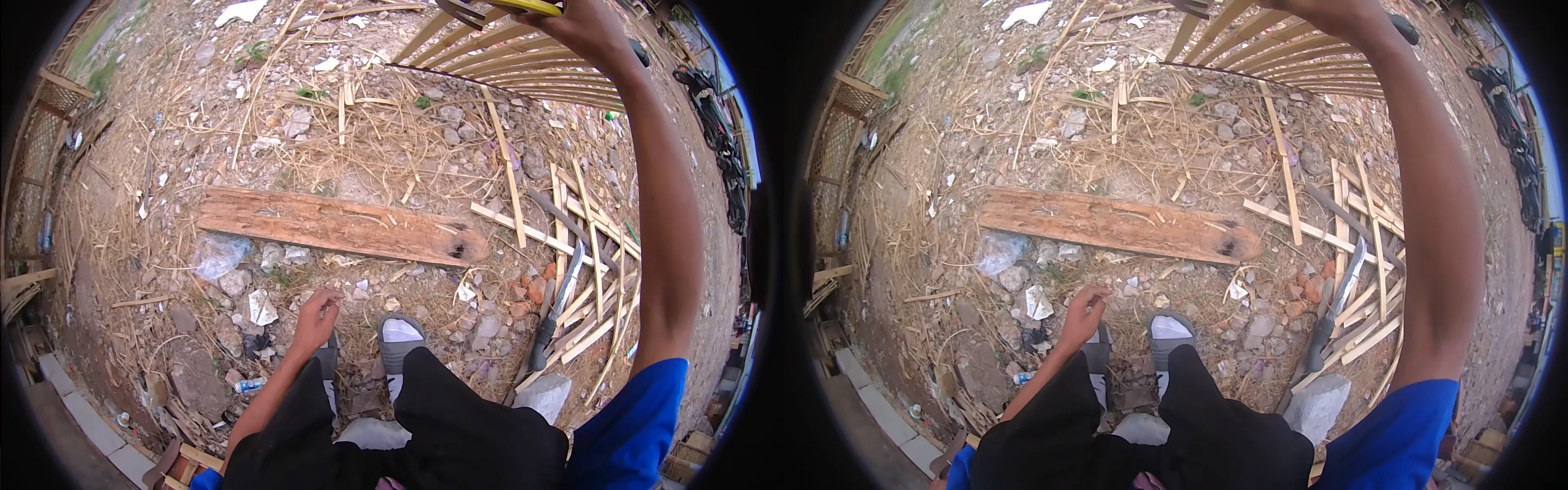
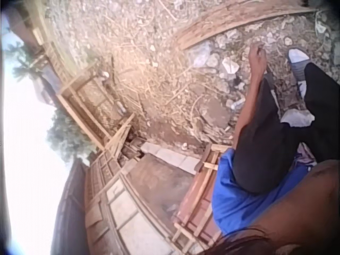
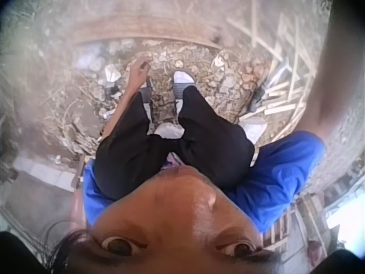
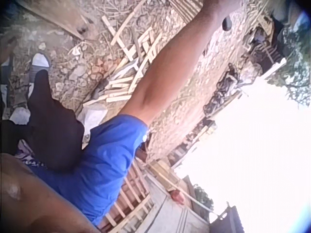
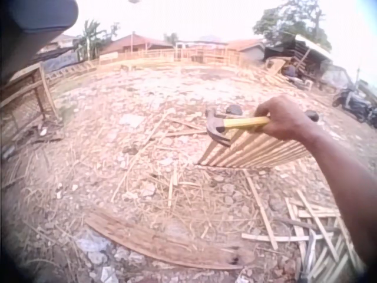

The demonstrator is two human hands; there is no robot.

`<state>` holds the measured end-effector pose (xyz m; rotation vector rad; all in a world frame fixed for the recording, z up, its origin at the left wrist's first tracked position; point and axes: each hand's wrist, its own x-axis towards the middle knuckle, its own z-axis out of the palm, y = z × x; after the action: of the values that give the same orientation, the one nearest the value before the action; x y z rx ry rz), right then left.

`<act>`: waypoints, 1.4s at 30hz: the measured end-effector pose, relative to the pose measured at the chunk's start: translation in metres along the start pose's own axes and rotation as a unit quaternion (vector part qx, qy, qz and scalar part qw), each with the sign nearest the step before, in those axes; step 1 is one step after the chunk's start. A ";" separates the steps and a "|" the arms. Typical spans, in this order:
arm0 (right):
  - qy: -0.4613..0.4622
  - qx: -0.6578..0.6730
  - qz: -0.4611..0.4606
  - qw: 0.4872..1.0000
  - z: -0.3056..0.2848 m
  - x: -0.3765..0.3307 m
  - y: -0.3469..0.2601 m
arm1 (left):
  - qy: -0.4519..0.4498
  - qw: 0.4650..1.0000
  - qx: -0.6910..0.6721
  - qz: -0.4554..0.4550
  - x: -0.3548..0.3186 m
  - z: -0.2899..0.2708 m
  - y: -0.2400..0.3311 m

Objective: The person aligns bamboo slats on a wooden base and secures them by inserting nails and hammering them in with a hammer.

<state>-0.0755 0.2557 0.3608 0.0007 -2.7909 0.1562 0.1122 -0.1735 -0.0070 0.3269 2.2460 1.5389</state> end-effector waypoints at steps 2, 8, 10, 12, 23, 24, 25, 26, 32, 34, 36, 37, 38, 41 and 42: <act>0.023 -0.120 -0.106 0.987 0.023 -0.009 0.028 | -0.007 1.000 -0.001 0.005 0.003 0.002 0.004; 0.029 -0.145 -0.206 0.967 0.057 -0.077 0.001 | 0.011 1.000 -0.019 -0.001 -0.006 -0.009 0.003; -0.006 -0.115 -0.191 0.975 0.074 -0.110 -0.009 | 0.010 1.000 0.023 0.001 -0.009 -0.015 0.009; -0.022 -0.091 -0.197 0.976 0.075 -0.128 -0.019 | 0.012 1.000 0.028 -0.008 -0.014 -0.021 0.008; -0.126 -0.054 -0.286 0.948 0.221 -0.256 -0.038 | 0.082 0.989 0.125 0.011 -0.066 -0.062 0.024; -0.126 -0.050 -0.280 0.950 0.225 -0.255 -0.042 | 0.098 0.991 0.091 -0.029 -0.074 -0.066 0.021; -0.127 -0.047 -0.274 0.952 0.227 -0.254 -0.045 | 0.113 0.990 0.057 -0.069 -0.081 -0.070 0.019; -0.125 -0.044 -0.274 0.953 0.229 -0.253 -0.047 | 0.114 0.989 0.061 -0.069 -0.087 -0.073 0.016; -0.092 -0.006 -0.248 0.964 0.222 -0.233 -0.065 | 0.142 0.982 0.108 -0.053 -0.102 -0.071 0.026; -0.093 0.002 -0.222 0.970 0.231 -0.233 -0.077 | 0.152 0.982 0.102 -0.054 -0.103 -0.065 0.025; -0.084 0.002 -0.231 0.969 0.242 -0.225 -0.097 | 0.149 0.984 0.078 -0.064 -0.102 -0.062 0.029; -0.081 0.015 -0.226 0.971 0.245 -0.224 -0.102 | 0.151 0.984 0.049 -0.078 -0.102 -0.060 0.032; -0.081 0.027 -0.216 0.973 0.253 -0.230 -0.105 | 0.143 0.985 0.053 -0.076 -0.101 -0.062 0.040; -0.099 0.020 -0.201 0.974 0.256 -0.265 -0.119 | 0.133 0.985 0.054 -0.097 -0.103 -0.065 0.059; -0.137 0.032 -0.192 0.971 0.249 -0.275 -0.119 | 0.149 0.984 0.027 -0.091 -0.106 -0.063 0.062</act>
<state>0.1009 0.1051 0.0474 0.6173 -2.9874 0.1585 0.1771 -0.2470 0.0908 -0.1011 2.4669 1.5135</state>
